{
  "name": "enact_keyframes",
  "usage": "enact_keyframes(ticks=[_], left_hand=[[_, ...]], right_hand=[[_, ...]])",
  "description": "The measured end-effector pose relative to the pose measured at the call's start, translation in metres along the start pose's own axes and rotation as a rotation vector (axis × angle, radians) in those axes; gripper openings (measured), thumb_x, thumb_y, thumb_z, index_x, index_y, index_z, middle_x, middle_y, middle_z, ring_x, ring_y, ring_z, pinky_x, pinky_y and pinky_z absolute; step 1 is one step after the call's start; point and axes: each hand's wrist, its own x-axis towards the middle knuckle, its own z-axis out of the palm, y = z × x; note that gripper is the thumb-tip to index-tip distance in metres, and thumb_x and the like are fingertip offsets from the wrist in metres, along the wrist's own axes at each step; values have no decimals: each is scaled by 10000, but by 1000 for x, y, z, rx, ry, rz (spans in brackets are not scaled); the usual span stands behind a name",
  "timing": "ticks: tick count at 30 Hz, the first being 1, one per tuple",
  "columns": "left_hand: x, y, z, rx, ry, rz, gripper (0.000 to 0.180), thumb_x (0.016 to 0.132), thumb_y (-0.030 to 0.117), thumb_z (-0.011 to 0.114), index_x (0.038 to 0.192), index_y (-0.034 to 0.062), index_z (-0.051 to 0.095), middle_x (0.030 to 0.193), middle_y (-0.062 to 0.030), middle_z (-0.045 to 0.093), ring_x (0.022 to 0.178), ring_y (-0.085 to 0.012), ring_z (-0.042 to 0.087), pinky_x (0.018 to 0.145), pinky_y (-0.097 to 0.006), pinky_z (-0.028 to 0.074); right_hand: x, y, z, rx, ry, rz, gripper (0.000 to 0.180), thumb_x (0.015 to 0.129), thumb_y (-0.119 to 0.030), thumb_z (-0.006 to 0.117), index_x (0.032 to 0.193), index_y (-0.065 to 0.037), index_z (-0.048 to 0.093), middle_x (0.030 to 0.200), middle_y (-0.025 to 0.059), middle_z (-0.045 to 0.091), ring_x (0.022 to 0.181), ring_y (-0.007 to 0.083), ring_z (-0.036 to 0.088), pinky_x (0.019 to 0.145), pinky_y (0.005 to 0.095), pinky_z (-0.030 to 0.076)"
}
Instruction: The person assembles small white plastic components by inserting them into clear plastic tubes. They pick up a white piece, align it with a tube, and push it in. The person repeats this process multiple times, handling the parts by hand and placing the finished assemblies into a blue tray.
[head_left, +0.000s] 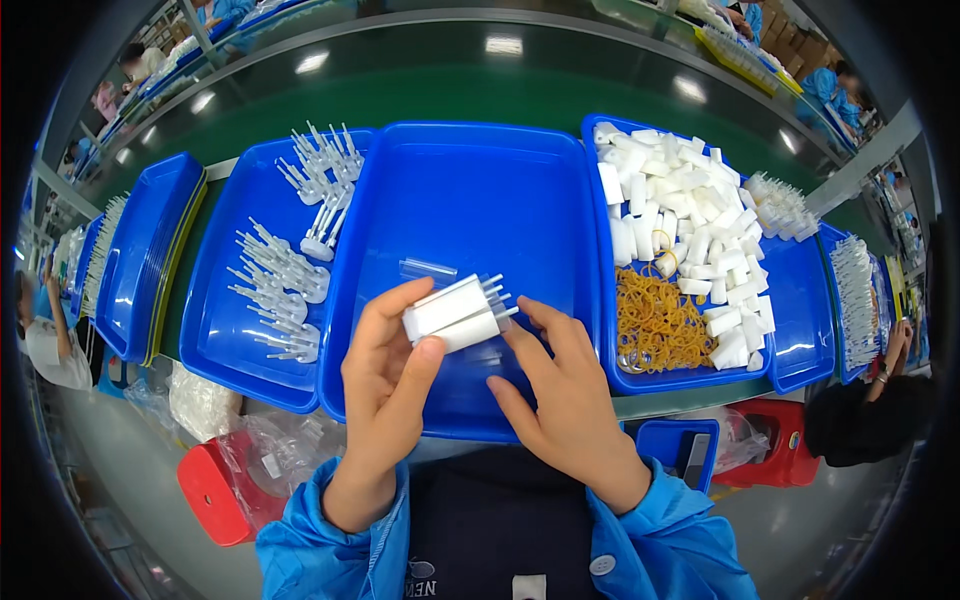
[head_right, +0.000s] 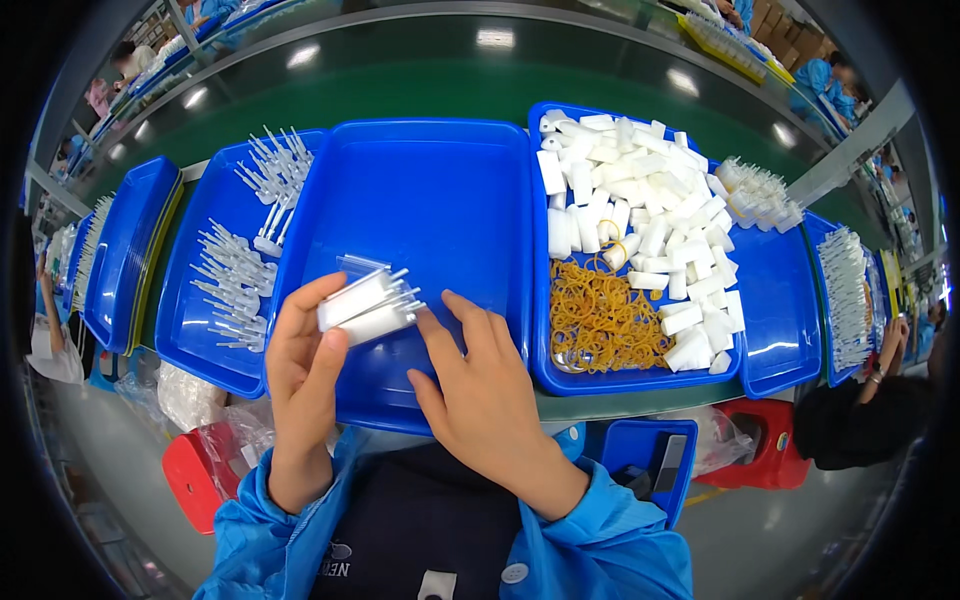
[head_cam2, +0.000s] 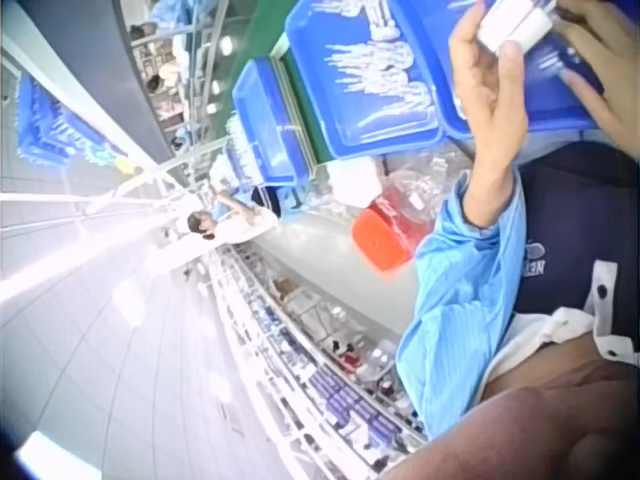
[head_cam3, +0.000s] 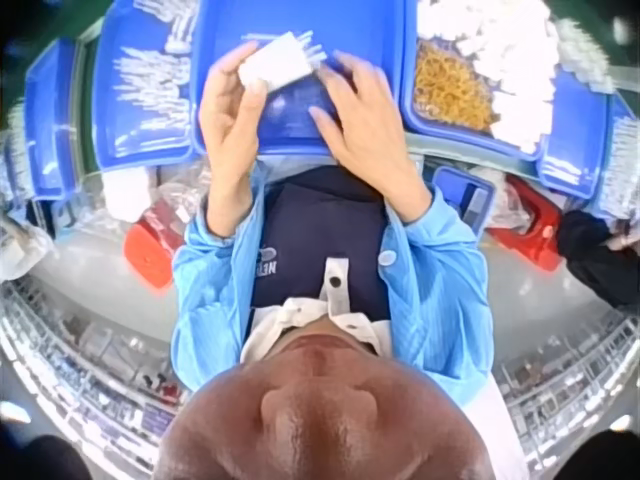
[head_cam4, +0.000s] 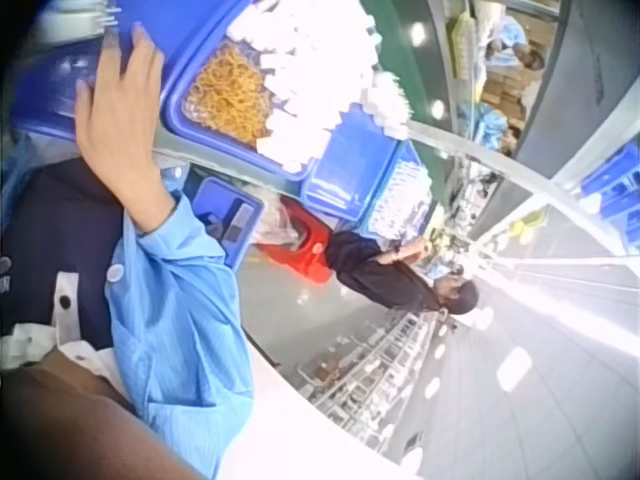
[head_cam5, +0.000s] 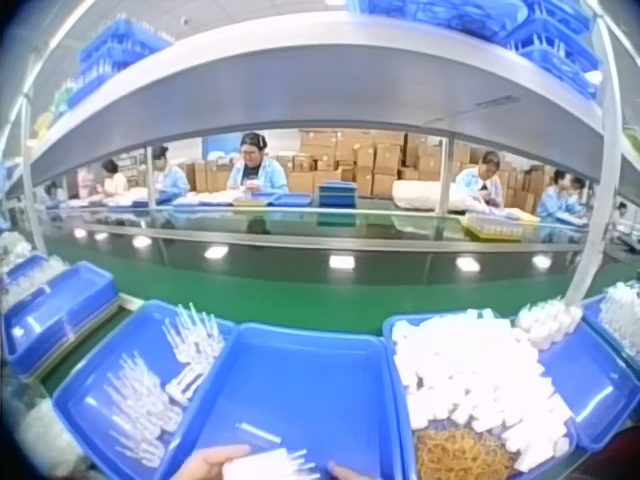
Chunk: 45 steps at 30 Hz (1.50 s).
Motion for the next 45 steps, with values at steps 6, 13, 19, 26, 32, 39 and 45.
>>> enact_keyframes(ticks=[6,13,19,26,32,39,45], left_hand=[[-4,8,2,-86,78,96,391,911,-2,558,1288,-40,461,1330,-210,474,1135,-276,582,775,-307,591],[-13,0,3,-61,73,136,413,876,53,623,1261,-18,491,1299,-208,491,1108,-266,598,814,-326,577],[-14,5,6,96,-19,201,426,798,-95,659,1205,-42,544,1279,-208,504,1132,-269,584,877,-323,553],[-17,7,13,205,-44,220,385,766,-68,708,1138,-39,612,1231,-212,561,1065,-244,623,808,-279,546],[-18,5,12,220,-67,216,386,766,-44,721,1138,-39,617,1231,-214,567,1033,-216,625,764,-257,524],[-18,7,12,85,-88,178,390,779,-47,708,1153,-62,599,1243,-222,548,1084,-262,618,852,-303,541],[-19,8,10,63,-117,135,396,789,-38,697,1167,-57,582,1254,-214,534,1119,-270,592,901,-333,524]], right_hand=[[6,-2,4,-157,-92,-57,451,737,-134,716,1154,-13,595,1199,205,540,998,362,528,833,442,459],[5,7,-1,-38,-10,32,260,734,-80,710,977,-33,629,1035,147,598,897,312,556,769,379,463],[5,6,-27,799,477,315,247,859,-1,634,1098,9,574,941,78,613,810,136,553,696,253,451],[-1,28,-37,1454,343,387,231,977,-148,525,1123,28,559,894,71,603,671,95,512,582,236,417],[-3,29,-40,1516,308,388,168,962,-111,544,1060,24,567,936,86,573,669,97,519,577,236,418],[-9,31,-33,936,416,81,145,890,10,599,1014,12,523,1031,137,563,837,132,579,774,238,466],[-9,25,-33,1028,363,146,280,848,84,617,1081,12,478,1050,167,595,937,148,594,819,247,470]])
